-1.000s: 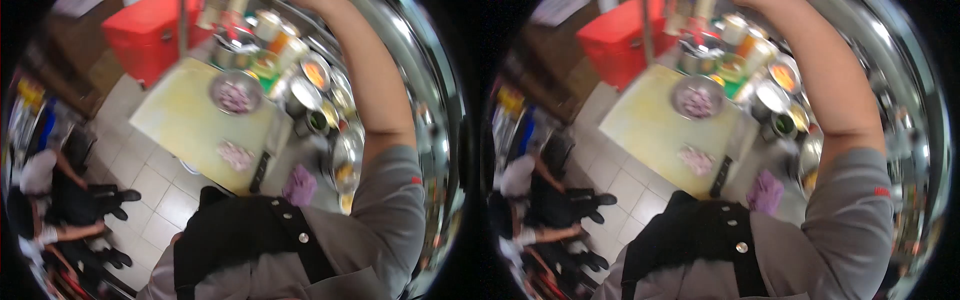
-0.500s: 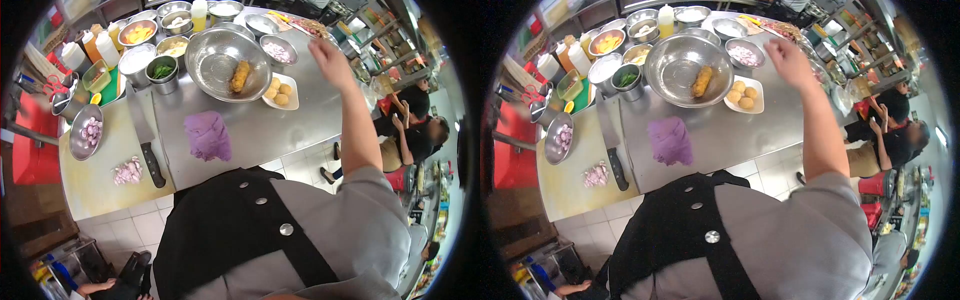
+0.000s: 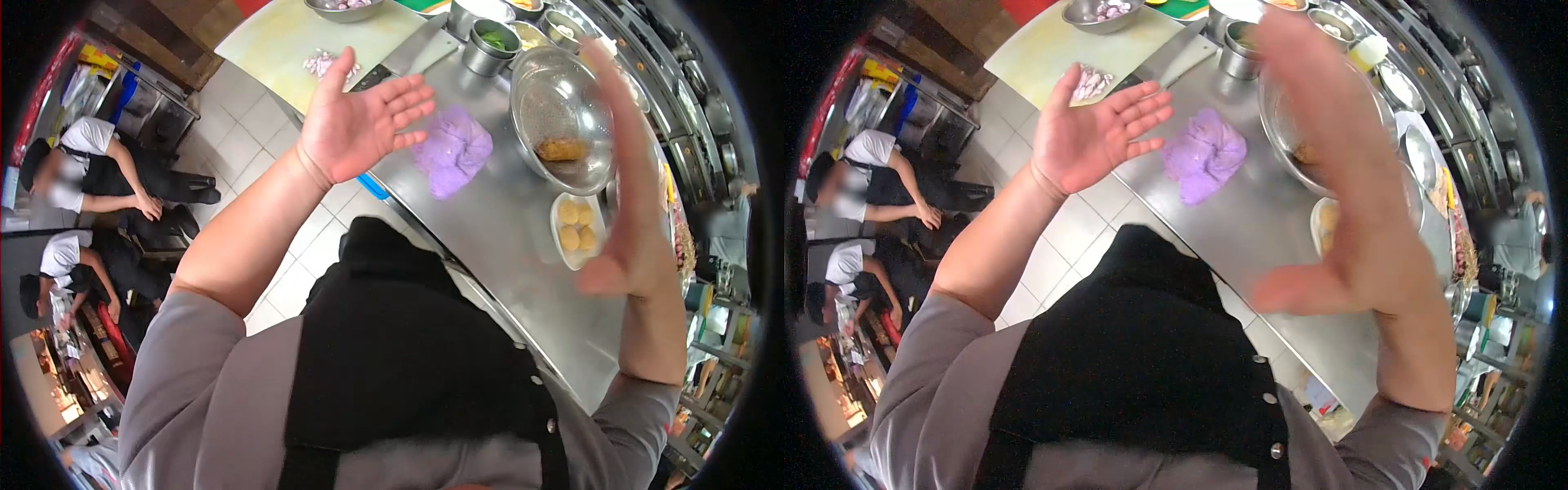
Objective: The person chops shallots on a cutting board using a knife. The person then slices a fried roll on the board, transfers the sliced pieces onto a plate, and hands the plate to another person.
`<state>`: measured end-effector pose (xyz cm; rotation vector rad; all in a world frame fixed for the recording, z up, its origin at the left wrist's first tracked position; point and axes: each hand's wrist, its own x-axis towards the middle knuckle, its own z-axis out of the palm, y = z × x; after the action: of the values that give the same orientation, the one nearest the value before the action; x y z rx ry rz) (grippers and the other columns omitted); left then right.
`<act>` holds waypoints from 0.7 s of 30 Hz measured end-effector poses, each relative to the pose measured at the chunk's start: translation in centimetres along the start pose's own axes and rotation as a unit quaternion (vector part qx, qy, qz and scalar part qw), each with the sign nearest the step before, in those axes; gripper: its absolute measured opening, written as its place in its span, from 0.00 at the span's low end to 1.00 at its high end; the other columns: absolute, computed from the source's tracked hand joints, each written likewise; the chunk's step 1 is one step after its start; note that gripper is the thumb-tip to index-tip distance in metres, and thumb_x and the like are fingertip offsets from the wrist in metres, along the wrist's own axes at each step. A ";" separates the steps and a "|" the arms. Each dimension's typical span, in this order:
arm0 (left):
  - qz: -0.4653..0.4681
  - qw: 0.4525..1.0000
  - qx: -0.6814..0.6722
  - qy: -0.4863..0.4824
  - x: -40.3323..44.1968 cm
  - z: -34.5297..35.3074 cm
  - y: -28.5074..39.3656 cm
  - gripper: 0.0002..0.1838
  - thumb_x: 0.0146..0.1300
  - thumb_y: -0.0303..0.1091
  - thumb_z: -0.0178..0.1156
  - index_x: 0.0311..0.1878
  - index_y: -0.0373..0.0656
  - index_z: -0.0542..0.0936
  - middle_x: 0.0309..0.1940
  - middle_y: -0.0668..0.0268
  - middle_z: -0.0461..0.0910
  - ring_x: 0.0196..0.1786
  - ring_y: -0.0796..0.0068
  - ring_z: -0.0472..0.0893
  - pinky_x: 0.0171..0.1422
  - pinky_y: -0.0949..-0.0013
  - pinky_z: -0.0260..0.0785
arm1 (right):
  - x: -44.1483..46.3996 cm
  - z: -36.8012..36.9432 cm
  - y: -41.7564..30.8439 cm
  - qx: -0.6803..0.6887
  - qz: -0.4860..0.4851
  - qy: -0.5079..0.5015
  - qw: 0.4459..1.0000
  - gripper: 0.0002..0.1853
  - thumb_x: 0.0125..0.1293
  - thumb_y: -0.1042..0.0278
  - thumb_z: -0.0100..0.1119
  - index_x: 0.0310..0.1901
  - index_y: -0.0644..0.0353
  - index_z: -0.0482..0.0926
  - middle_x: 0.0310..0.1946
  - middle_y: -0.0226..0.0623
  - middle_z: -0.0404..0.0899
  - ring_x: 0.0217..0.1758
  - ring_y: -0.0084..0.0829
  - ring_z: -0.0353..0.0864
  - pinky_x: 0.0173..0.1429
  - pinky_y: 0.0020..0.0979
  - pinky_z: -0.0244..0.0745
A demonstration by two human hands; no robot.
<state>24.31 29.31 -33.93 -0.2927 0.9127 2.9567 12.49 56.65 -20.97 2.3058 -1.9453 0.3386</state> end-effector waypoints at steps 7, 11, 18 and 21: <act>0.177 0.983 0.035 -0.040 -0.8 -0.3 -3.9 0.58 0.69 0.81 0.43 0.81 0.35 0.57 0.78 0.50 0.64 0.78 0.57 0.67 0.78 0.46 0.63 | 5.2 9.6 -0.9 0.161 0.019 0.278 0.947 0.54 0.61 0.33 0.69 0.78 0.66 0.63 0.77 0.62 0.61 0.77 0.61 0.65 0.80 0.54 0.57; 0.155 0.984 0.086 -0.033 0.5 4.1 -3.9 0.57 0.69 0.80 0.43 0.81 0.35 0.57 0.78 0.49 0.65 0.78 0.56 0.68 0.78 0.44 0.64 | 14.1 16.8 -1.6 0.169 0.014 0.437 0.883 0.52 0.61 0.35 0.70 0.77 0.65 0.65 0.75 0.64 0.63 0.74 0.63 0.68 0.78 0.57 0.59; 0.051 0.994 0.097 -0.008 -1.7 5.8 -1.5 0.56 0.70 0.80 0.43 0.81 0.36 0.58 0.76 0.48 0.68 0.77 0.54 0.71 0.77 0.42 0.66 | 8.4 11.3 0.0 0.168 0.050 0.371 0.912 0.41 0.70 0.41 0.63 0.76 0.60 0.68 0.73 0.59 0.66 0.70 0.60 0.72 0.73 0.54 0.66; -0.039 0.998 0.040 0.004 -4.2 2.2 -1.0 0.54 0.73 0.77 0.43 0.81 0.36 0.59 0.75 0.49 0.71 0.74 0.56 0.74 0.73 0.44 0.71 | 1.1 6.5 1.4 0.141 0.144 0.380 0.903 0.28 0.77 0.50 0.56 0.70 0.58 0.75 0.64 0.49 0.78 0.66 0.50 0.78 0.69 0.47 0.72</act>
<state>28.16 31.51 -31.90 -0.3284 0.9954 2.8421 11.90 53.92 -27.11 1.5861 -1.8507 1.3842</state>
